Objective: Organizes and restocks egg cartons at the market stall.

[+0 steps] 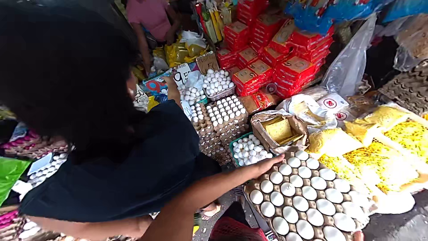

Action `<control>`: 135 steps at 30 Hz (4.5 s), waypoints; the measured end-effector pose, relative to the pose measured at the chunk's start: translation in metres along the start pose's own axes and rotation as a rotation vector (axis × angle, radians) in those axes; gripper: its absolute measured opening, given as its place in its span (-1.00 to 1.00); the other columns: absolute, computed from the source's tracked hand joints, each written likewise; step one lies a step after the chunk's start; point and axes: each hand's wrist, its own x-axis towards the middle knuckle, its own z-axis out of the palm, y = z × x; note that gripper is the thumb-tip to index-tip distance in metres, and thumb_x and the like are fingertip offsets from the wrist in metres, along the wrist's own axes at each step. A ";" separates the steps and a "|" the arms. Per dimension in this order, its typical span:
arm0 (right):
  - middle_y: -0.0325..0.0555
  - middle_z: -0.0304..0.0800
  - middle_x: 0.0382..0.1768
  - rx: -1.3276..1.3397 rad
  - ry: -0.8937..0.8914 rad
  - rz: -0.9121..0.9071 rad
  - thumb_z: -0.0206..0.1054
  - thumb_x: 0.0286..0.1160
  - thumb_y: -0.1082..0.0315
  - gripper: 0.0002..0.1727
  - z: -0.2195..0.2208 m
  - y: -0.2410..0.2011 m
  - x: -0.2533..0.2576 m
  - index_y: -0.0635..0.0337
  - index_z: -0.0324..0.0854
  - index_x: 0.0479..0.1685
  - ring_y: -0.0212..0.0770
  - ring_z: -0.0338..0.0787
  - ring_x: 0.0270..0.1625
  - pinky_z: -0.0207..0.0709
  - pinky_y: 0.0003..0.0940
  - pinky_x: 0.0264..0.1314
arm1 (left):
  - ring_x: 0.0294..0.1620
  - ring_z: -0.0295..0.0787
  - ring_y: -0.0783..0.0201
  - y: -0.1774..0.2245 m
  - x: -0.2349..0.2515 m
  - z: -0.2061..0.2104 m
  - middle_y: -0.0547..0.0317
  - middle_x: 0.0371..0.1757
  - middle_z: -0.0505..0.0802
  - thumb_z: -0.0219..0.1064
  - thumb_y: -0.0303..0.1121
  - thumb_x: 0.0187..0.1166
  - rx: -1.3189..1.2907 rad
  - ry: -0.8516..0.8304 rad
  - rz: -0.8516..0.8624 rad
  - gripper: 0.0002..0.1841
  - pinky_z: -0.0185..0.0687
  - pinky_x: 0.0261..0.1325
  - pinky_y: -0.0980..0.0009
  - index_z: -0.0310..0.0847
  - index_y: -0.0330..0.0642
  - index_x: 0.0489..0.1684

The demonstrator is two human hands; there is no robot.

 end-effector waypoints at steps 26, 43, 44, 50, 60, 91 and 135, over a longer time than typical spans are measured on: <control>0.18 0.54 0.51 0.069 -0.410 0.409 0.13 0.78 -0.12 -0.23 0.489 0.215 0.292 0.13 0.04 0.80 0.04 0.68 0.46 0.67 0.14 0.40 | 0.28 0.72 0.09 0.158 0.197 -0.539 0.03 0.27 0.80 0.06 0.43 0.58 0.431 0.568 -0.215 -0.28 0.63 0.30 -0.06 0.61 0.08 0.43; 0.42 0.51 0.46 -0.470 -0.385 0.441 0.28 0.54 -0.34 -0.08 0.524 0.244 0.359 0.36 0.40 0.54 0.28 0.56 0.50 0.50 0.19 0.47 | 0.18 0.80 -0.28 0.149 0.266 -0.603 -0.33 0.19 0.81 0.22 0.29 0.60 0.851 0.810 -0.258 -0.25 0.63 0.23 -0.35 0.67 -0.36 0.25; 0.42 0.51 0.48 -0.469 -0.389 0.439 0.30 0.55 -0.30 -0.10 0.520 0.240 0.357 0.36 0.39 0.56 0.29 0.53 0.54 0.47 0.21 0.51 | 0.14 0.82 -0.22 0.159 0.262 -0.594 -0.29 0.19 0.83 0.17 0.25 0.65 0.827 0.821 -0.223 -0.27 0.66 0.21 -0.29 0.64 -0.36 0.30; 0.24 0.50 0.53 -0.413 -0.534 0.381 0.42 0.52 -0.02 -0.18 0.447 0.202 0.295 0.19 0.28 0.72 0.06 0.72 0.36 0.72 0.02 0.26 | 0.03 0.89 0.07 0.167 0.240 -0.533 -0.09 0.10 0.89 0.18 -0.09 0.73 0.504 0.944 0.163 -0.55 0.80 0.11 0.05 0.67 -0.28 0.30; -0.06 0.90 0.08 -0.613 -0.749 0.346 0.20 0.74 0.15 -0.63 0.217 0.142 0.148 0.18 0.74 0.26 -0.15 0.89 0.09 0.80 -0.09 0.20 | 0.10 0.81 0.17 0.023 0.131 -0.244 -0.01 0.17 0.84 0.06 -0.22 0.83 0.325 1.047 0.698 -0.64 0.76 0.20 0.13 0.60 -0.28 0.31; -0.13 0.92 -0.12 -0.468 0.087 0.255 0.16 0.77 -0.05 -0.52 -0.103 0.189 -0.158 0.16 0.81 0.06 -0.27 0.88 -0.08 0.77 -0.17 0.10 | -0.13 0.85 0.18 -0.160 0.016 0.181 0.07 0.03 0.90 0.13 -0.27 0.82 0.336 -0.431 0.436 -0.68 0.79 0.04 0.16 0.67 -0.19 0.31; 0.13 0.30 0.74 -0.456 0.785 0.542 -0.24 0.71 -0.45 -0.07 -1.002 0.360 0.353 0.02 0.06 0.87 0.18 0.37 0.72 0.36 0.40 0.55 | 0.62 0.46 -0.20 -0.739 0.606 0.730 -0.39 0.57 0.54 0.13 0.30 0.66 0.380 -0.146 -0.347 -0.13 0.38 0.62 -0.21 0.30 -0.34 0.67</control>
